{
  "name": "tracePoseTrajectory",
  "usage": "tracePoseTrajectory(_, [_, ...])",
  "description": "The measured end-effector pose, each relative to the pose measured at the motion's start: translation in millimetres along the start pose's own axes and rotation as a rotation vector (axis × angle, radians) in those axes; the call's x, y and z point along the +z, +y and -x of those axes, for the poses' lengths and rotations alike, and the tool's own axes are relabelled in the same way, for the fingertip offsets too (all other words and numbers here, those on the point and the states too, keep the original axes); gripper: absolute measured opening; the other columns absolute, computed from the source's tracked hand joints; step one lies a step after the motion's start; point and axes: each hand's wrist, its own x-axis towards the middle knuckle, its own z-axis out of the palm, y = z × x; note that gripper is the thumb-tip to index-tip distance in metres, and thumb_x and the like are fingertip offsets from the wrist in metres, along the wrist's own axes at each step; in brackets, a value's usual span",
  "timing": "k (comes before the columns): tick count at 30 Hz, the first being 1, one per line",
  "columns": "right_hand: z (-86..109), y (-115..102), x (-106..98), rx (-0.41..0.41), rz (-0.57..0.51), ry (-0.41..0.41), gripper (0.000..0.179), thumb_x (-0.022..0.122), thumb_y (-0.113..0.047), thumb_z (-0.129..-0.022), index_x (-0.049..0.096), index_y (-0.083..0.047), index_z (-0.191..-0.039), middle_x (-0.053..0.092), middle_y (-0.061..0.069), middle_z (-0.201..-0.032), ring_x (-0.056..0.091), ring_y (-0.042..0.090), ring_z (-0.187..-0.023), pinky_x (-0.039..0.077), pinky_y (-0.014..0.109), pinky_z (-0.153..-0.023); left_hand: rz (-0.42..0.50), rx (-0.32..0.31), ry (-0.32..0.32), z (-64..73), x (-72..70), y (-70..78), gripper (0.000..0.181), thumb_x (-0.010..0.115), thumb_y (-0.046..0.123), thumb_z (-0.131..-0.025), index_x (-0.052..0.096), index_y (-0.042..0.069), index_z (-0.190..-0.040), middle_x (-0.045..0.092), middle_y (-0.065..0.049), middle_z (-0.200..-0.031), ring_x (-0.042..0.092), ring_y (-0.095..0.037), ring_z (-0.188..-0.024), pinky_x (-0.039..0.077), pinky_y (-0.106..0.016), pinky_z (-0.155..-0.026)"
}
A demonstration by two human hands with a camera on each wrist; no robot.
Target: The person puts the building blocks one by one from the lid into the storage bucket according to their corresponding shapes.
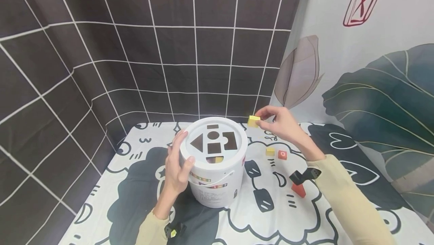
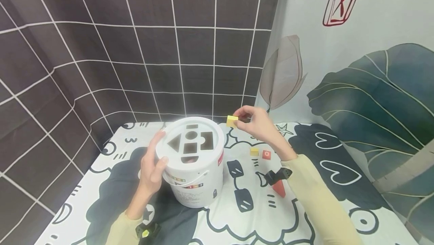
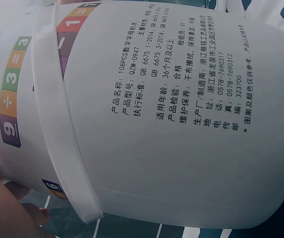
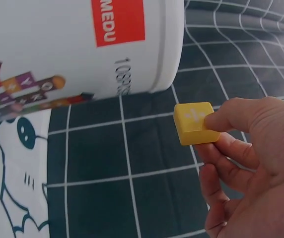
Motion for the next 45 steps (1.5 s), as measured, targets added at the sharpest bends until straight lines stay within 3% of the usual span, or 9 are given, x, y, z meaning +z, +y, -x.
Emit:
tracePoseTrajectory(9, [-26.0, -31.4, 9.6, -0.055, -0.047, -0.035, 0.016, 0.072, -0.01, -0.086, 0.072, -0.005, -0.101, 0.068, 0.004, -0.088, 0.059, 0.021, -0.078, 0.044, 0.031, -0.065, -0.009, 0.009, 0.003, 0.0, -1.0, -1.3, 0.068, 0.049, 0.028, -0.079, 0.051, 0.0, -0.141, 0.05, -0.017, -0.146, 0.04, -0.038, -0.139, 0.018, -0.075, -0.102])
tracePoseTrajectory(15, [-42.3, -45.8, 23.8, -0.111, -0.059, -0.069, 0.016, 0.072, -0.009, -0.085, 0.073, -0.005, -0.1, 0.07, 0.003, -0.088, 0.063, 0.019, -0.082, 0.047, 0.034, -0.073, -0.005, 0.004, -0.003, -0.7, -1.2, -0.2, 0.067, 0.049, 0.029, -0.08, 0.051, 0.001, -0.141, 0.05, -0.017, -0.147, 0.04, -0.037, -0.139, 0.017, -0.075, -0.103])
tracePoseTrajectory(32, [-59.2, -56.7, 59.3, -0.163, -0.088, -0.137, 0.016, 0.074, -0.006, -0.082, 0.075, -0.004, -0.097, 0.07, 0.002, -0.085, 0.062, 0.023, -0.087, 0.047, 0.038, -0.083, 0.0, -0.014, -0.019, -1.5, -0.1, -0.2, 0.067, 0.049, 0.029, -0.08, 0.05, 0.0, -0.141, 0.049, -0.016, -0.147, 0.038, -0.036, -0.14, 0.016, -0.074, -0.103])
tracePoseTrajectory(45, [-61.0, -54.1, 71.0, -0.13, -0.07, -0.177, 0.018, 0.074, -0.008, -0.083, 0.075, -0.005, -0.1, 0.072, 0.002, -0.091, 0.062, 0.021, -0.089, 0.047, 0.042, -0.087, -0.009, -0.019, -0.017, -0.4, -0.3, -0.9, 0.067, 0.049, 0.028, -0.08, 0.051, 0.0, -0.141, 0.049, -0.016, -0.148, 0.037, -0.036, -0.141, 0.016, -0.074, -0.104])
